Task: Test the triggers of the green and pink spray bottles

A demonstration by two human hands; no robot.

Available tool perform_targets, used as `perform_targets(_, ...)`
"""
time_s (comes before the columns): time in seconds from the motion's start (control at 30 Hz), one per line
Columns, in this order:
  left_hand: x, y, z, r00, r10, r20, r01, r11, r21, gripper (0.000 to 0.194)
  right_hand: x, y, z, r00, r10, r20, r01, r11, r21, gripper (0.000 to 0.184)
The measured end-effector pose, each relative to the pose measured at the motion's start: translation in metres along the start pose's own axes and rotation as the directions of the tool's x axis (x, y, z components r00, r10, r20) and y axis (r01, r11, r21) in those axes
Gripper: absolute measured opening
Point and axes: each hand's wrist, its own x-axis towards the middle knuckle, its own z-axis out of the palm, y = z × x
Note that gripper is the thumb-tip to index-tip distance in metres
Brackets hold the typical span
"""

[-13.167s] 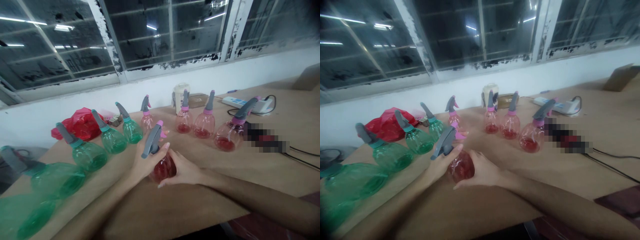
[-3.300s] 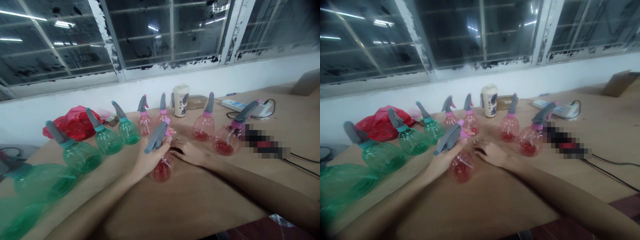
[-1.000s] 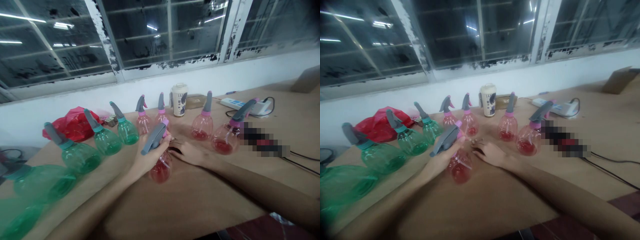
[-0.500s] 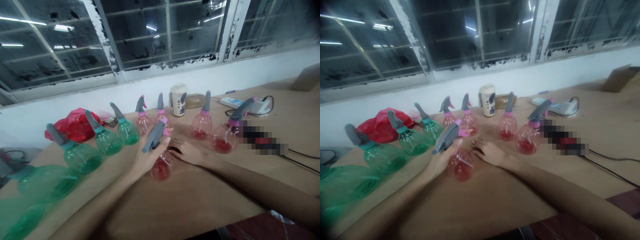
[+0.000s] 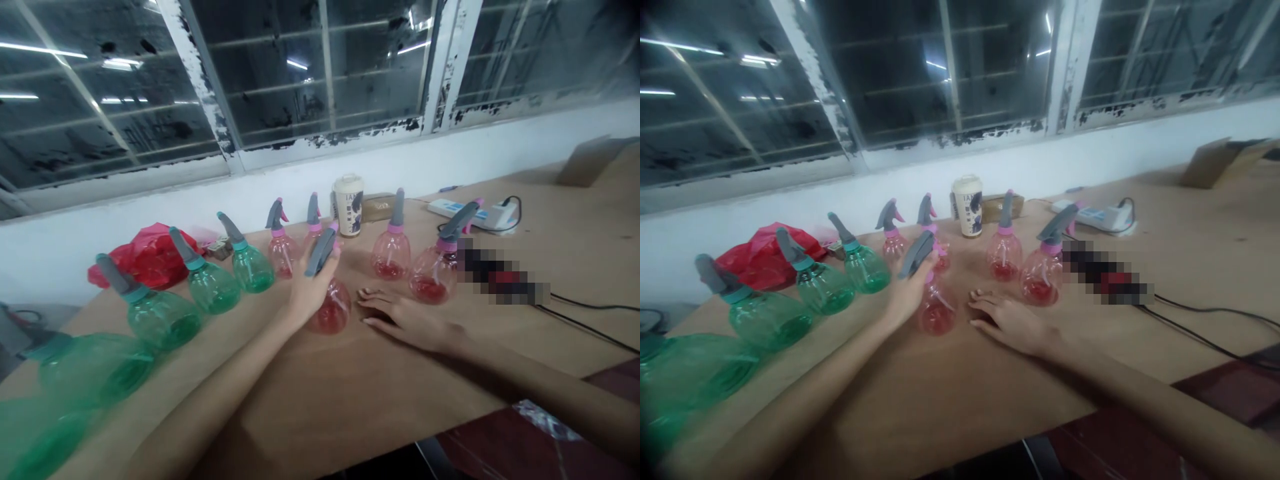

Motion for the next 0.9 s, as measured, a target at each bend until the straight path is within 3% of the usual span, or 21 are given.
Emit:
perform_targets(0.2,0.039,-0.013,0.039,0.992,0.115,-0.054,-0.114,0.993,0.025,0.018,-0.072,-0.004,-0.024,0.985,0.172,0.013,-0.172,0.984,0.035,0.036)
perform_targets(0.37,0.071,-0.022,0.062,0.978,0.171,-0.119,-0.165,0.984,0.061,0.011,-0.111,-0.011,-0.041,0.956,0.293,0.001,-0.292,0.952,0.095,0.032)
perform_targets(0.53,0.095,-0.033,0.082,0.970,0.191,-0.150,-0.185,0.981,0.048,0.008,-0.124,-0.014,-0.048,0.944,0.331,0.006,-0.330,0.938,0.108,0.029)
perform_targets(0.7,0.109,-0.040,0.097,0.963,0.193,-0.186,-0.195,0.981,0.008,0.012,-0.125,-0.017,-0.038,0.946,0.321,-0.048,-0.315,0.944,0.101,0.026)
perform_targets(0.9,0.110,-0.037,0.095,0.946,0.225,-0.234,-0.248,0.966,-0.075,0.041,-0.125,-0.028,-0.022,0.945,0.292,-0.147,-0.289,0.956,0.041,0.028)
